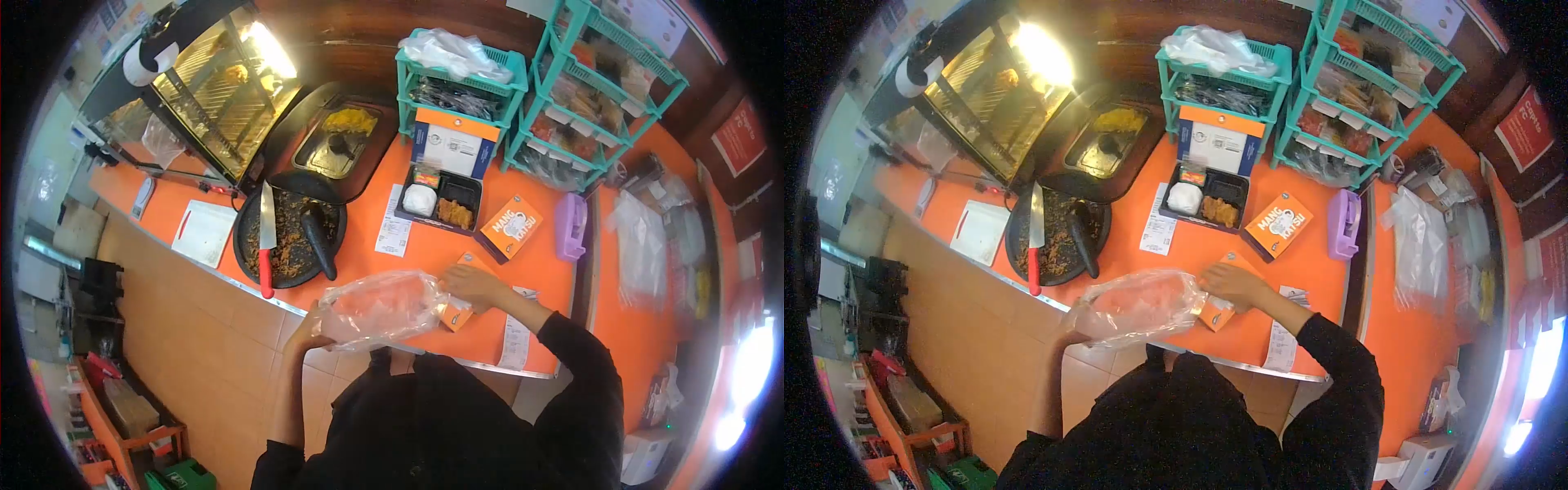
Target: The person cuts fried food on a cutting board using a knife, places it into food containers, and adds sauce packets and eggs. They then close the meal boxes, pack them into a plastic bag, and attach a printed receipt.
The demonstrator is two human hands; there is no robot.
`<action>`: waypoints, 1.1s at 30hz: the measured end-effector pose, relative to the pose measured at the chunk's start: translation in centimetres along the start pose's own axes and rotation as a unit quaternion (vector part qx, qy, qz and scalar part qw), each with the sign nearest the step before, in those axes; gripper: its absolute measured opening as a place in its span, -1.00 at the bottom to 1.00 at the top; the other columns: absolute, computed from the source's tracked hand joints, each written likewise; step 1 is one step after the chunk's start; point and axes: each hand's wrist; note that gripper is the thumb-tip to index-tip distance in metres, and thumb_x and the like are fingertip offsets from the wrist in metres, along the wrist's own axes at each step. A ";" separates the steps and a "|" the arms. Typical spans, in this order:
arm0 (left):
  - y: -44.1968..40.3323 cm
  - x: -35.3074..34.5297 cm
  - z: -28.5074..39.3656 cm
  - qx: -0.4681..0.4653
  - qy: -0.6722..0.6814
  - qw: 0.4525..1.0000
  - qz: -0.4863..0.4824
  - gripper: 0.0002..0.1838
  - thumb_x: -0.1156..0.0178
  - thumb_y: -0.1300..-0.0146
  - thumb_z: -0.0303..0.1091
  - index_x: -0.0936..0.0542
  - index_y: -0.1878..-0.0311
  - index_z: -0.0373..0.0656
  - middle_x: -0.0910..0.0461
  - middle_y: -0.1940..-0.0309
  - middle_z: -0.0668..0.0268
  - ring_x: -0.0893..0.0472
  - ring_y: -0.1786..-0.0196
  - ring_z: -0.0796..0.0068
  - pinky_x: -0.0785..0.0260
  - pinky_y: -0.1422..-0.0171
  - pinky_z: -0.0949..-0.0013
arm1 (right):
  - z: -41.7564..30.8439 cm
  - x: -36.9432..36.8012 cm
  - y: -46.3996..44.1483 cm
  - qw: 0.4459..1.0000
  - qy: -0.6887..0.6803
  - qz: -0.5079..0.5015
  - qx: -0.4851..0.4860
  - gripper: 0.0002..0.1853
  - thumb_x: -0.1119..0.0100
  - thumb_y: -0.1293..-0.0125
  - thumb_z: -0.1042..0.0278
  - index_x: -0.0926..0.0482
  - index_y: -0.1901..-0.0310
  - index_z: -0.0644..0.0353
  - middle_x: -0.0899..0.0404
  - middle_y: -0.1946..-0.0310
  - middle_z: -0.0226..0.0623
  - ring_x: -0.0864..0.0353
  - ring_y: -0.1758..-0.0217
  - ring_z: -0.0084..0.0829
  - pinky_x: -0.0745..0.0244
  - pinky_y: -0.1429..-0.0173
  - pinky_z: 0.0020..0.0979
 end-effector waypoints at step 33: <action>-12.7 -10.1 0.2 -0.141 0.235 0.962 0.017 -0.20 -0.41 0.08 -0.28 -0.38 -0.30 -0.25 -0.46 -0.20 0.00 -0.38 -0.26 0.08 -0.03 -0.51 -0.01 | -11.3 -0.9 -4.5 0.907 -0.203 0.175 -0.326 0.16 -0.47 0.17 -0.15 -0.10 -0.52 -0.07 -0.34 -0.19 -0.10 -0.31 -0.29 -0.02 -0.14 -0.34 0.02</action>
Point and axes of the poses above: each hand's wrist, its own y-axis away from the middle knuckle, its own x-axis out of the back of the hand, z = x × y
